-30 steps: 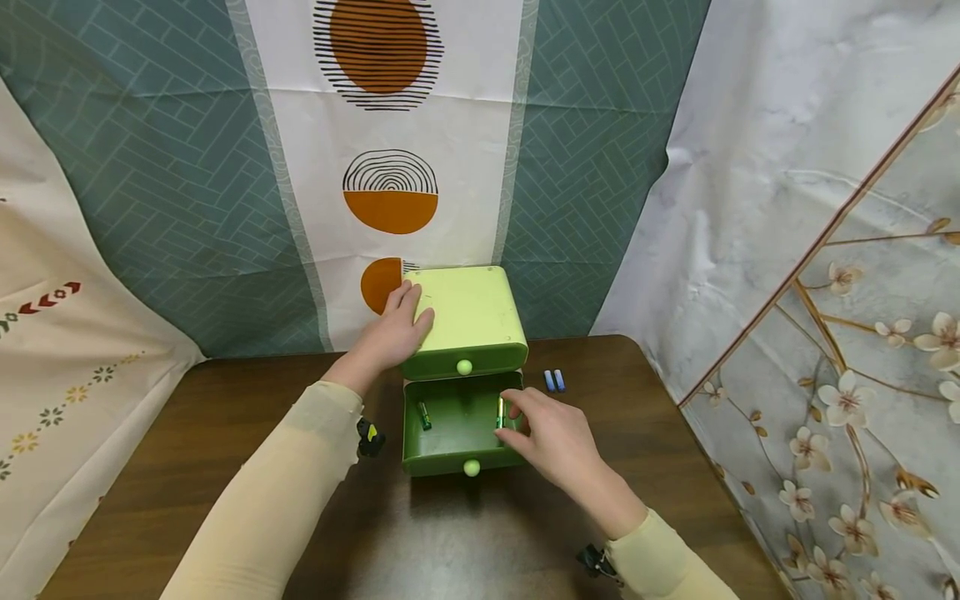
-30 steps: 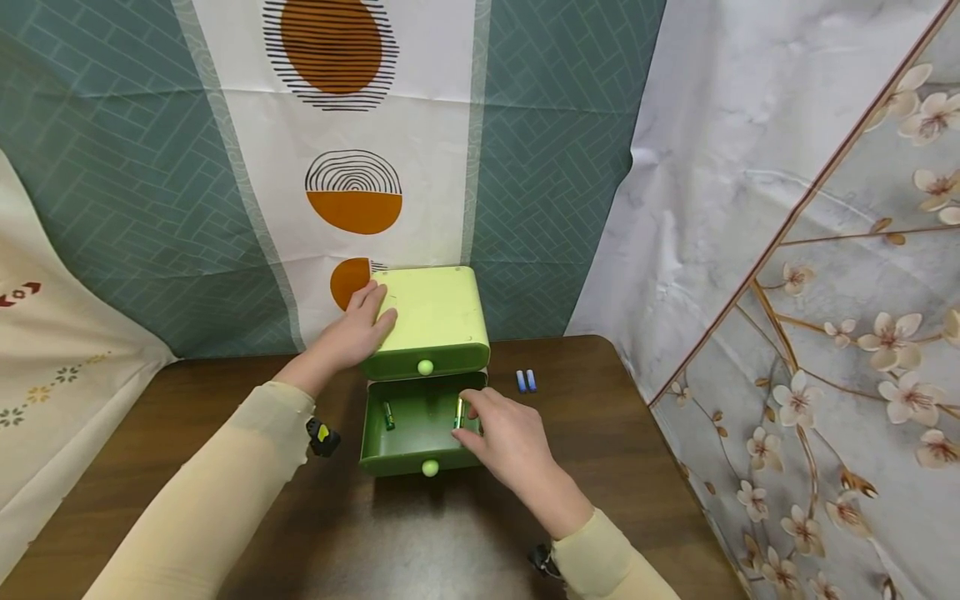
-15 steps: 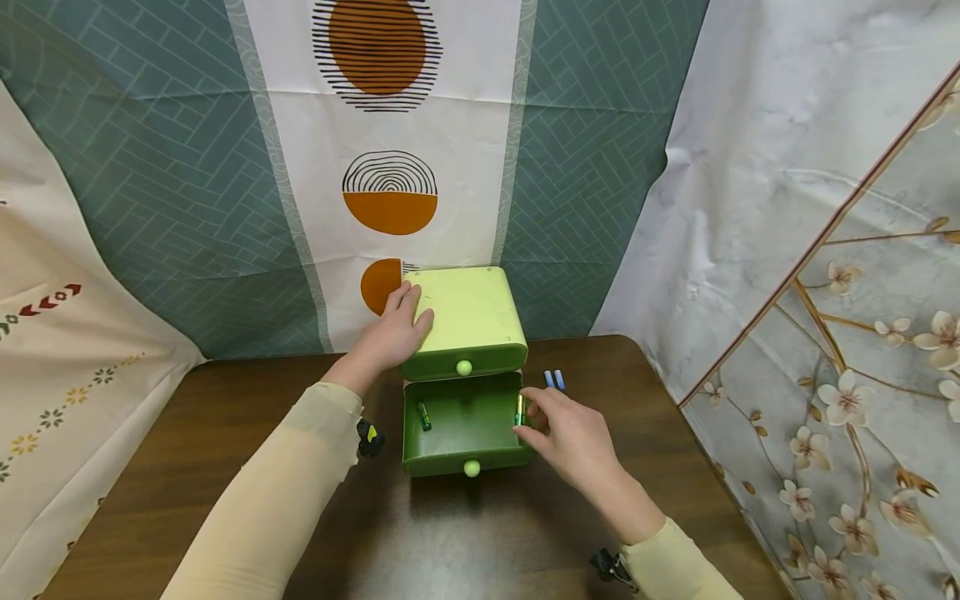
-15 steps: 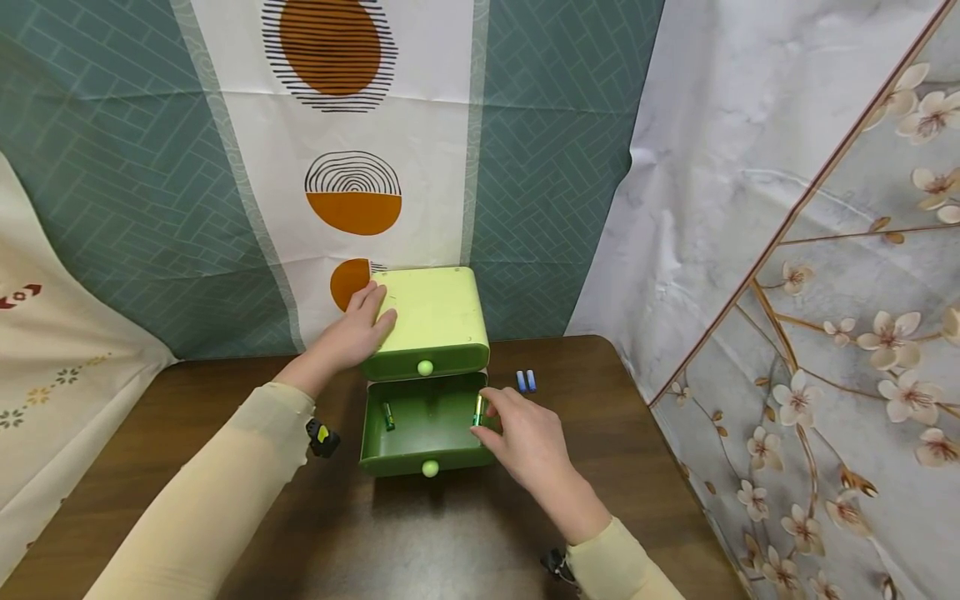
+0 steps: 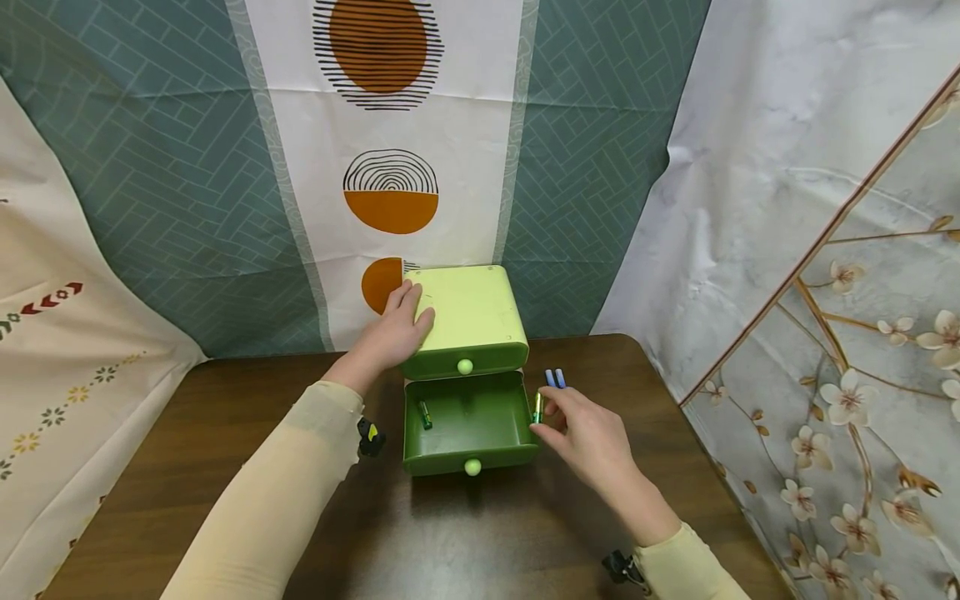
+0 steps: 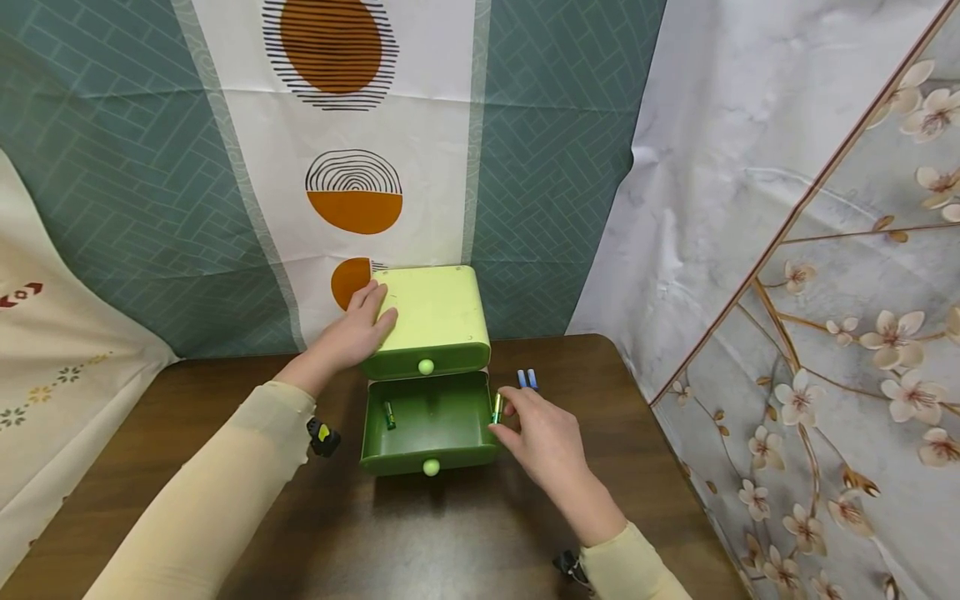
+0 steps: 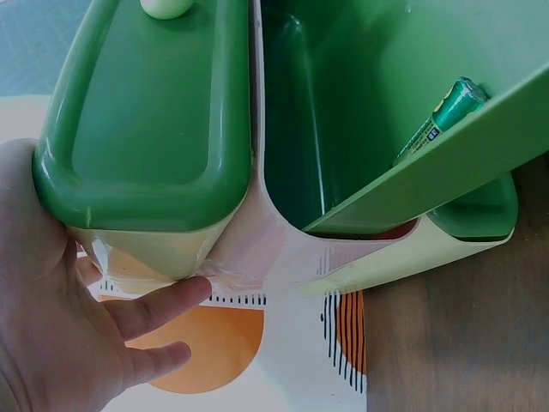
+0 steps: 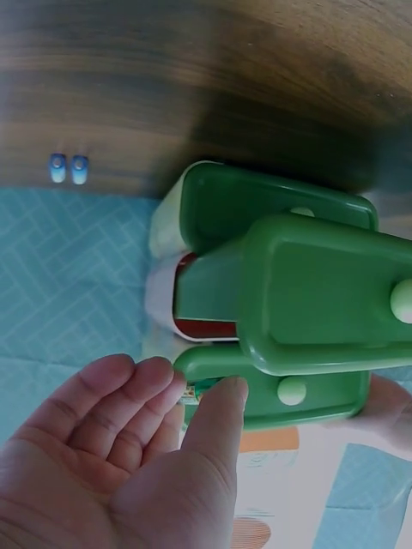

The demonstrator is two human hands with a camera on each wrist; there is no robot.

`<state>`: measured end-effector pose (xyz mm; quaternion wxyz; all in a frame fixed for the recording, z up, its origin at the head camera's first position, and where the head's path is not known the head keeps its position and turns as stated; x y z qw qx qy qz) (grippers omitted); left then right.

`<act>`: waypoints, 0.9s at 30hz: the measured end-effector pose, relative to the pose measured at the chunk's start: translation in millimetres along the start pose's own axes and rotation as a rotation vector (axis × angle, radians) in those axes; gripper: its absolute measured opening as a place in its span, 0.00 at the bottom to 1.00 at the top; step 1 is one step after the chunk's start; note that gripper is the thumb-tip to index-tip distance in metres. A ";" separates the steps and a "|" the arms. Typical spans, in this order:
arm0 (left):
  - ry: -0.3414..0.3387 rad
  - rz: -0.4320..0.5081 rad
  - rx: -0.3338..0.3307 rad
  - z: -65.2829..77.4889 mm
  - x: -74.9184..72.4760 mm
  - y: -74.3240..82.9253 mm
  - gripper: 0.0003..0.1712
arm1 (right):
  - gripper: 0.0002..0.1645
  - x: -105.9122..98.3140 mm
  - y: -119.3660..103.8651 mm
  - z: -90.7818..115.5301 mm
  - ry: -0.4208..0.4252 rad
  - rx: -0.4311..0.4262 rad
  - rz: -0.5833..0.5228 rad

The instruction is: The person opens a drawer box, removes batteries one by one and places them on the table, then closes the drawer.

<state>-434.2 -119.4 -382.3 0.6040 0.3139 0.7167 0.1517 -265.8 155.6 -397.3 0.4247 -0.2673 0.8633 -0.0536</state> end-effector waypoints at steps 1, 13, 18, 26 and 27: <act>0.001 0.001 0.000 0.0 0.1 0.1 0.45 | 0.31 -0.2 2.2 0.4 0.001 0.003 0.001; 0.006 0.019 -0.003 1.8 -1.4 2.4 0.44 | 0.31 3.5 21.4 7.3 -0.025 0.040 0.017; 0.006 0.016 -0.002 1.5 -1.4 2.2 0.44 | 0.31 6.5 28.7 10.0 -0.029 0.046 0.030; 0.010 0.015 -0.002 1.8 -0.7 1.8 0.44 | 0.26 13.1 38.2 16.6 -0.061 0.062 0.065; 0.010 0.016 -0.002 2.0 -0.9 2.0 0.44 | 0.26 14.2 39.6 17.6 -0.068 0.065 0.066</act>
Point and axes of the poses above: each hand's wrist, its own z-axis away from the middle knuckle, its own x-axis out of the palm, y = z × x, the point moved 10 cm from there along -z, towards the middle knuckle, and after that the axes turned 12 degrees about y, right-handed, at the moved point
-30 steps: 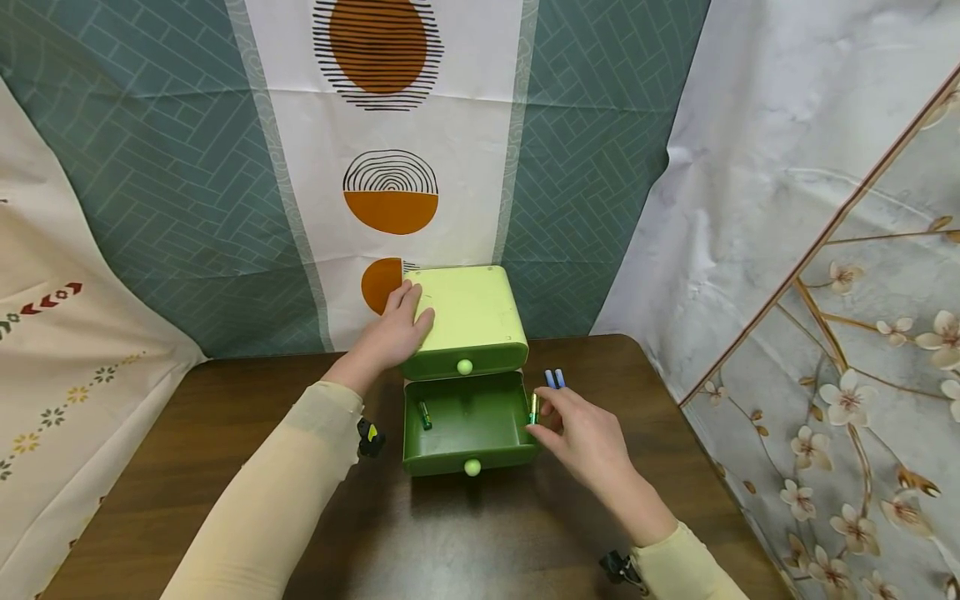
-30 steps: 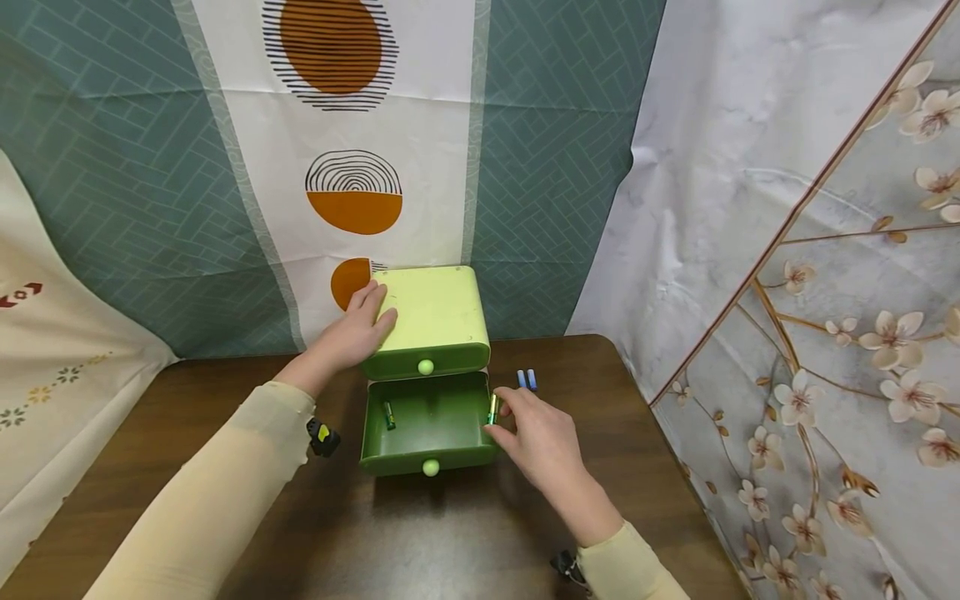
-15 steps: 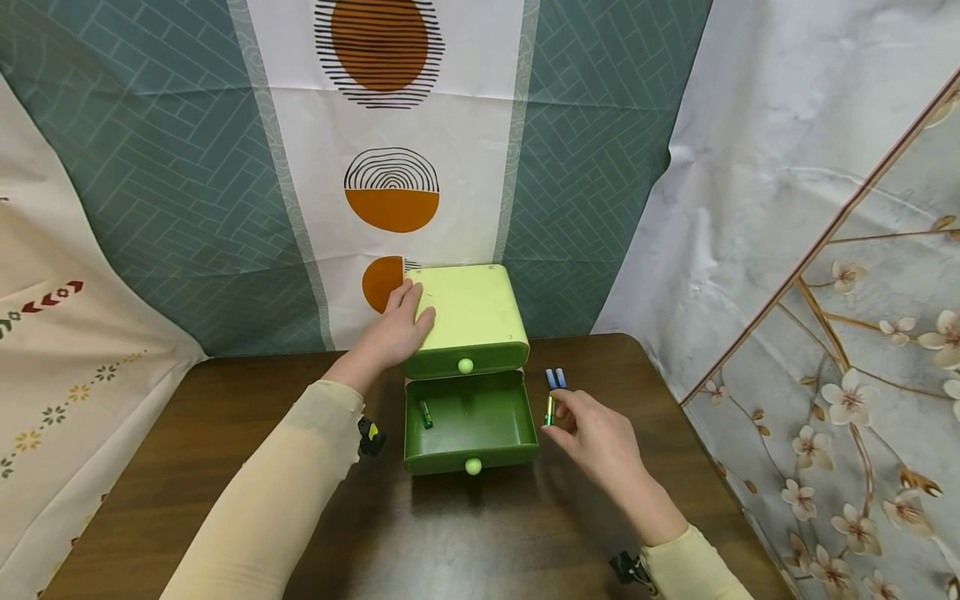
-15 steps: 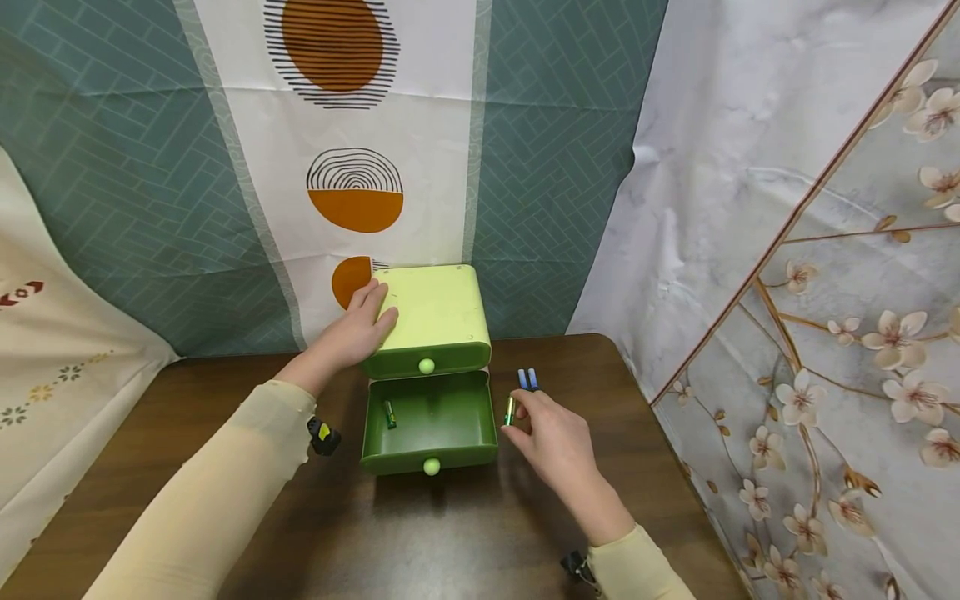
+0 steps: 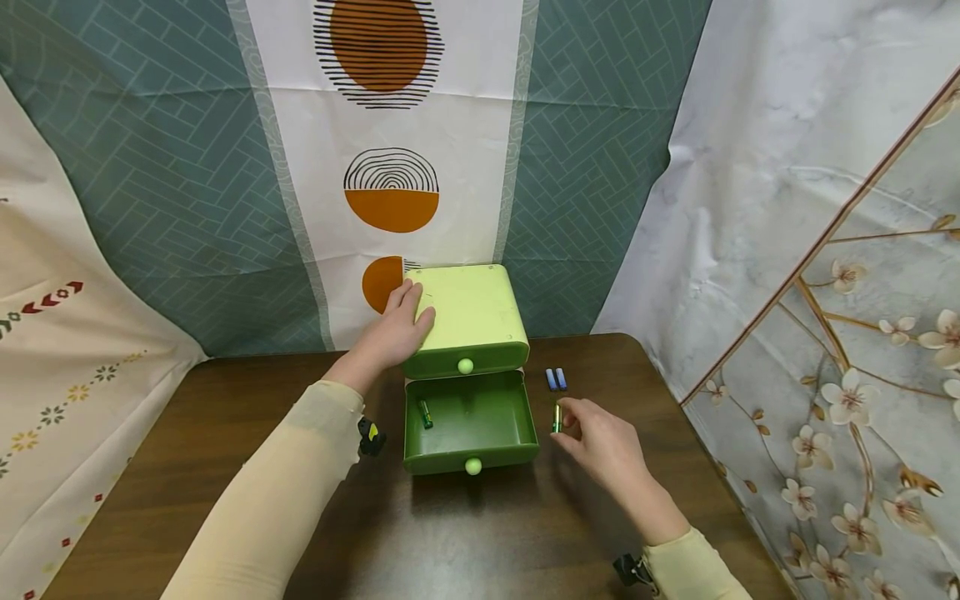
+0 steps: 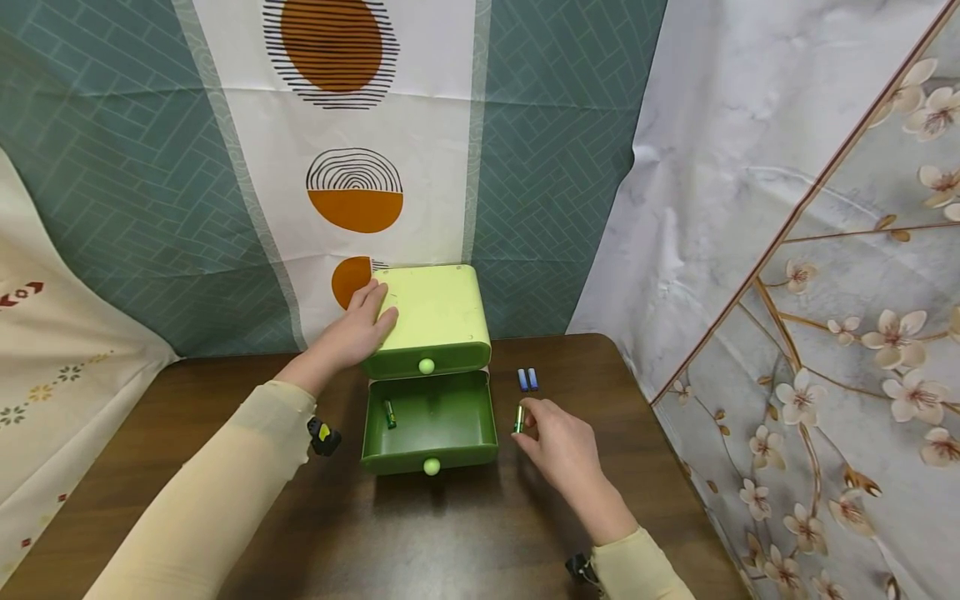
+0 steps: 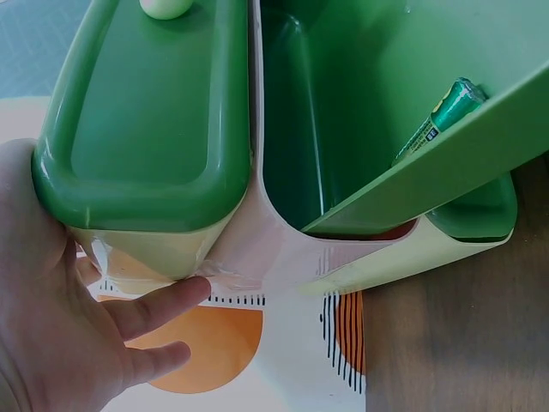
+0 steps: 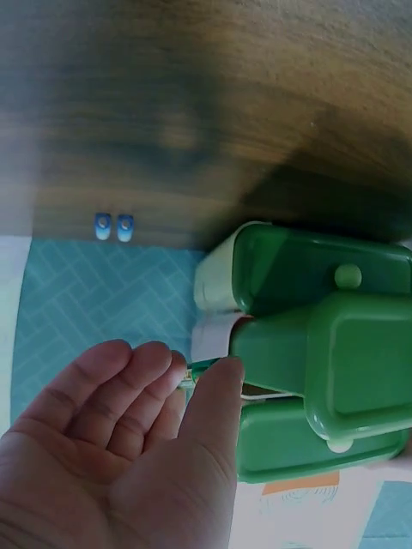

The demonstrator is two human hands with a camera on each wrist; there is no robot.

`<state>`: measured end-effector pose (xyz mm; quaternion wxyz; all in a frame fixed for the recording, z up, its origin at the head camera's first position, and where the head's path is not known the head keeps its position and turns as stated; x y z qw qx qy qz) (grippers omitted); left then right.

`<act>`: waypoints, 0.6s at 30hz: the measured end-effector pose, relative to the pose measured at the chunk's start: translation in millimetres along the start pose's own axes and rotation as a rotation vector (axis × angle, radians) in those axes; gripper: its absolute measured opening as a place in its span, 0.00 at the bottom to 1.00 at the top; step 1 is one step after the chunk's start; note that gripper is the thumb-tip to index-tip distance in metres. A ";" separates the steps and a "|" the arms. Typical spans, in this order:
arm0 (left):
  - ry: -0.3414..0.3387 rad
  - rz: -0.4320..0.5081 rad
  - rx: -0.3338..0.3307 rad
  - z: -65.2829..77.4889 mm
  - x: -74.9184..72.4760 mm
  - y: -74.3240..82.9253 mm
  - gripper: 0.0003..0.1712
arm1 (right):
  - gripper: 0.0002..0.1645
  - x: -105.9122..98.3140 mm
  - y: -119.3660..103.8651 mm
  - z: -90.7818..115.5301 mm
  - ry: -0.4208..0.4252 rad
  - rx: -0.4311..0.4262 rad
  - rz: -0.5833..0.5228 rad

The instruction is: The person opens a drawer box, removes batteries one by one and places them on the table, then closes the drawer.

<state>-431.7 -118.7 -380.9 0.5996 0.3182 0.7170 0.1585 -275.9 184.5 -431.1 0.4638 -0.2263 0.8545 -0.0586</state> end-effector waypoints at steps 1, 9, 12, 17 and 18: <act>0.000 0.000 0.000 0.4 -0.1 0.3 0.44 | 0.26 1.4 1.9 0.9 -0.007 0.004 0.002; 0.001 -0.010 0.008 -0.7 0.7 1.0 0.44 | 0.25 15.2 17.8 7.1 -0.083 0.050 0.023; 0.000 -0.013 0.008 -1.1 0.7 1.0 0.44 | 0.24 21.3 23.9 9.6 -0.124 0.069 0.030; 0.000 -0.015 0.005 -1.0 0.7 0.6 0.44 | 0.23 30.7 33.3 13.5 -0.174 0.088 0.042; -0.001 -0.014 0.004 -1.0 0.7 0.5 0.44 | 0.23 32.2 35.0 14.1 -0.180 0.090 0.044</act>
Point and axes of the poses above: each hand's wrist, its own z-axis away from the middle knuckle, its own x-axis out of the palm, y = z × x, the point moved 10 cm from there along -z, towards the middle knuckle, and after that the axes turned 12 degrees about y, right-handed, at the moved point
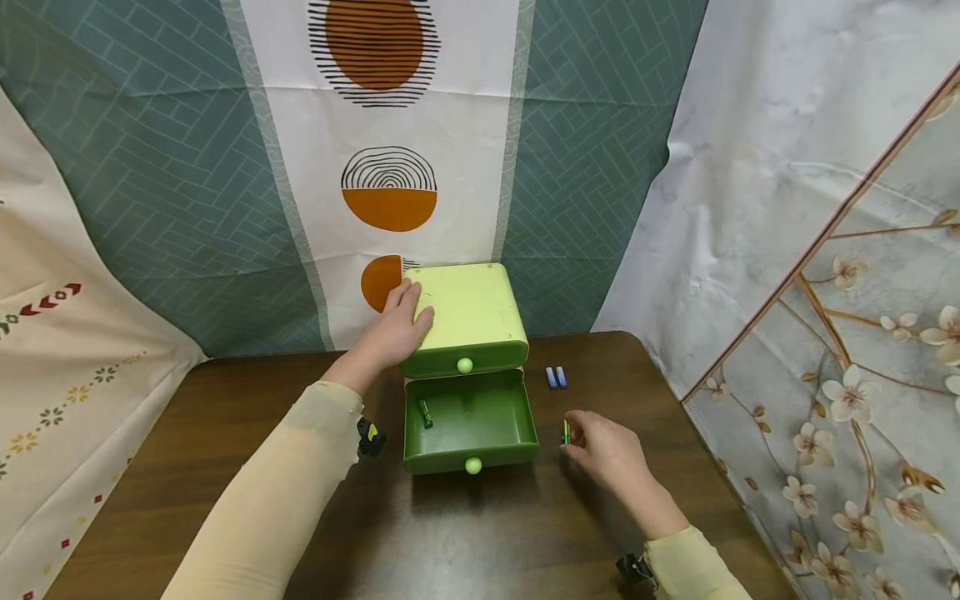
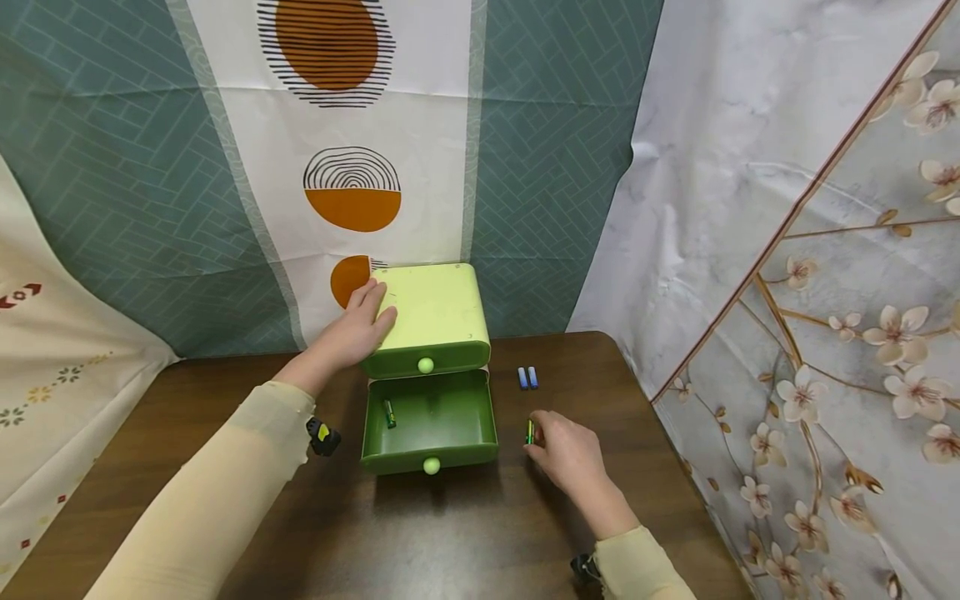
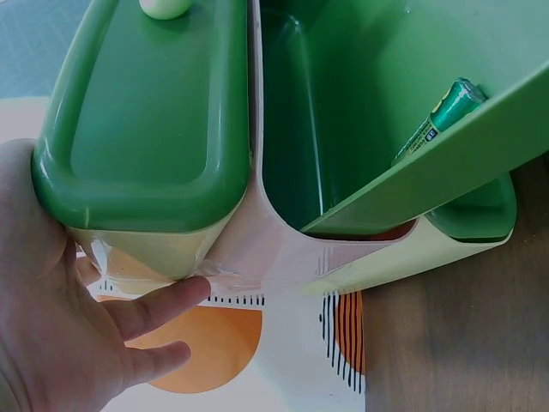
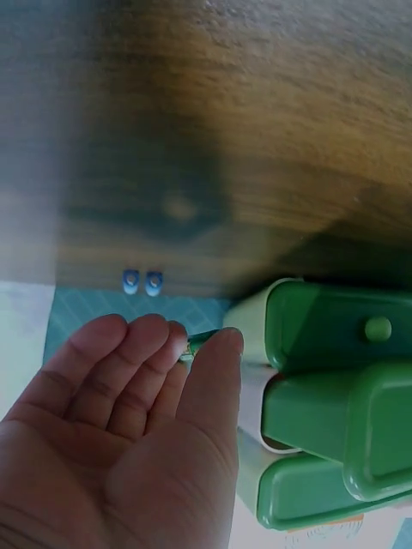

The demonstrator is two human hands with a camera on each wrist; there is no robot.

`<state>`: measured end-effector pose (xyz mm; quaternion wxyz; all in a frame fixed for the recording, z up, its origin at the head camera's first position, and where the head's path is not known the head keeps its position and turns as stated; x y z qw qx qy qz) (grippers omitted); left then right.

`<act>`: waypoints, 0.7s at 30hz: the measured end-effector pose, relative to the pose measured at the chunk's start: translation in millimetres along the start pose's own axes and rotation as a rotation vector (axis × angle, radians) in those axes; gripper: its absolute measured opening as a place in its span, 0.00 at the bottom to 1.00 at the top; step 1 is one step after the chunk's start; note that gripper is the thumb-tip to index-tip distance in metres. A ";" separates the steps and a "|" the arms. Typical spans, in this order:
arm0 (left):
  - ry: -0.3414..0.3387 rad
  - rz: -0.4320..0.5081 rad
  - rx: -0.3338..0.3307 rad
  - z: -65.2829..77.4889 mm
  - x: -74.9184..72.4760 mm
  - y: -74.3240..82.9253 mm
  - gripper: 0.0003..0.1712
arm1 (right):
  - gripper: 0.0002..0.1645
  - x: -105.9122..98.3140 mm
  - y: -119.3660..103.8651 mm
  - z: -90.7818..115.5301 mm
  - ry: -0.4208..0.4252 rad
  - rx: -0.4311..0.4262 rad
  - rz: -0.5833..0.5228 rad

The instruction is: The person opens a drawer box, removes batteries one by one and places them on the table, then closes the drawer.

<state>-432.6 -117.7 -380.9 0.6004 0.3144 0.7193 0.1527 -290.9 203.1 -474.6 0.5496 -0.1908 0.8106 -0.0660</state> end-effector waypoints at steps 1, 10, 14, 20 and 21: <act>0.001 0.001 -0.001 0.0 -0.2 -0.2 0.44 | 0.23 1.6 1.7 0.1 -0.004 0.002 0.004; -0.003 0.004 -0.004 -0.3 -0.5 -1.5 0.44 | 0.25 13.9 13.8 0.6 -0.065 0.039 0.024; -0.002 0.004 -0.006 0.5 -1.1 -1.0 0.44 | 0.24 17.4 15.9 0.5 -0.083 0.043 0.032; -0.006 0.004 -0.004 -0.2 -0.5 -1.7 0.44 | 0.24 24.3 19.3 0.6 -0.115 0.060 0.049; -0.005 0.004 -0.003 -0.5 -0.3 -1.9 0.44 | 0.24 25.2 19.5 0.8 -0.121 0.062 0.051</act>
Point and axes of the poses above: each hand's wrist, its own z-axis away from the middle knuckle, its own x-axis out of the palm, y = z × x, the point moved 10 cm from there along -z, towards the middle knuckle, and after that the axes turned 12 degrees about y, right-handed, at the moved point
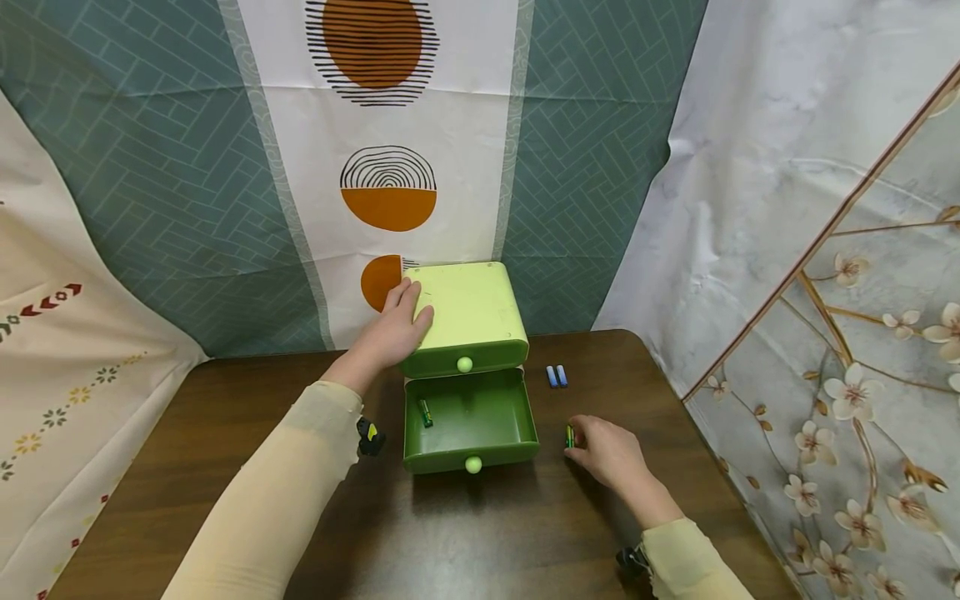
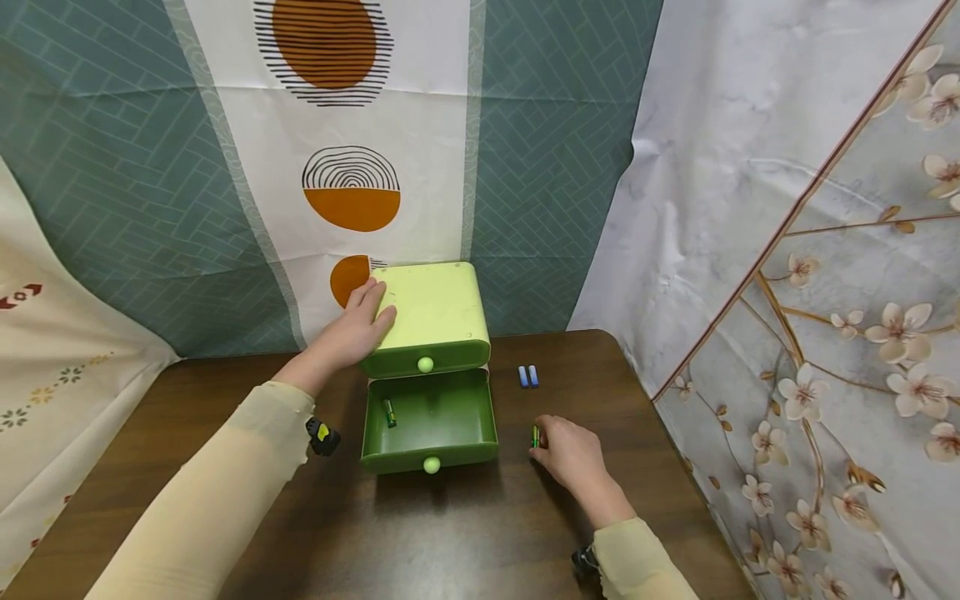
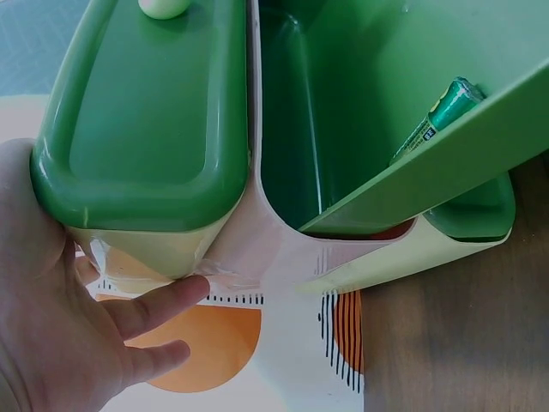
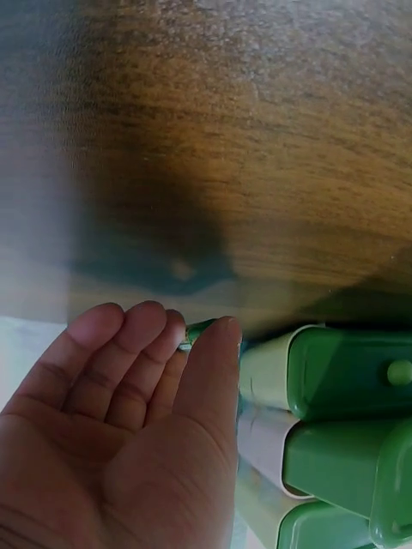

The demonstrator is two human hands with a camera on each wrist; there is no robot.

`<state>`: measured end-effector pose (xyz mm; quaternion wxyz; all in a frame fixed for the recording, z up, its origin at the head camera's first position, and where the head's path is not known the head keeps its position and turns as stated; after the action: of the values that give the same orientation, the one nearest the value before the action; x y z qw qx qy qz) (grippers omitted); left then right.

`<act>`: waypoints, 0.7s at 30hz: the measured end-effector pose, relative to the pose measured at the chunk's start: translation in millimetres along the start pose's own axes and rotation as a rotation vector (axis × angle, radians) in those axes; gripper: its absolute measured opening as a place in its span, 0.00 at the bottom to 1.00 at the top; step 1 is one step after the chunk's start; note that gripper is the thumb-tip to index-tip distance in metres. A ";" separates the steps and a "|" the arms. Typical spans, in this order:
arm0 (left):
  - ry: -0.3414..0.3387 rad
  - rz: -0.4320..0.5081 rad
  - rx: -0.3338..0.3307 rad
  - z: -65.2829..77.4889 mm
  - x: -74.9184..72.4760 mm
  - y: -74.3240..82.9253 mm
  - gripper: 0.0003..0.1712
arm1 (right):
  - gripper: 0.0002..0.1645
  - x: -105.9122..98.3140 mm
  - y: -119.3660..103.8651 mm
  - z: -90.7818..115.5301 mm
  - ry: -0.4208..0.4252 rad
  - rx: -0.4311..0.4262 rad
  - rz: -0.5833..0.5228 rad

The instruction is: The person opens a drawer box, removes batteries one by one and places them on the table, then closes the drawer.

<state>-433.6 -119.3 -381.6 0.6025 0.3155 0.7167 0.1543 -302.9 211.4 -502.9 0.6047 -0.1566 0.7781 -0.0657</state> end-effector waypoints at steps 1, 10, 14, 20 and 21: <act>0.001 0.001 0.001 0.0 0.0 -0.1 0.44 | 0.24 0.4 -0.1 0.2 -0.003 -0.001 0.003; 0.001 0.000 -0.001 -0.6 1.8 -1.2 0.45 | 0.23 9.6 4.6 -1.5 -0.017 0.003 0.021; 0.003 0.000 0.001 -0.8 1.2 -1.5 0.45 | 0.23 13.4 6.2 -3.9 -0.015 -0.006 0.028; -0.002 0.003 0.003 -1.8 1.4 -1.5 0.45 | 0.24 17.3 7.0 -9.0 -0.017 -0.013 0.031; -0.004 0.004 0.002 -1.7 1.4 -1.4 0.45 | 0.24 18.2 7.1 -10.1 -0.018 -0.014 0.031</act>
<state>-435.7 -119.2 -383.2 0.6032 0.3177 0.7152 0.1540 -317.8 211.4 -519.1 0.6116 -0.1491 0.7754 -0.0494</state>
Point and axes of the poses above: each hand's wrist, its own z-axis away from the middle knuckle, its own x-axis out of the palm, y = z × x, the point moved 10 cm from there along -z, towards the middle knuckle, and after that the axes turned 12 degrees about y, right-handed, at the moved point
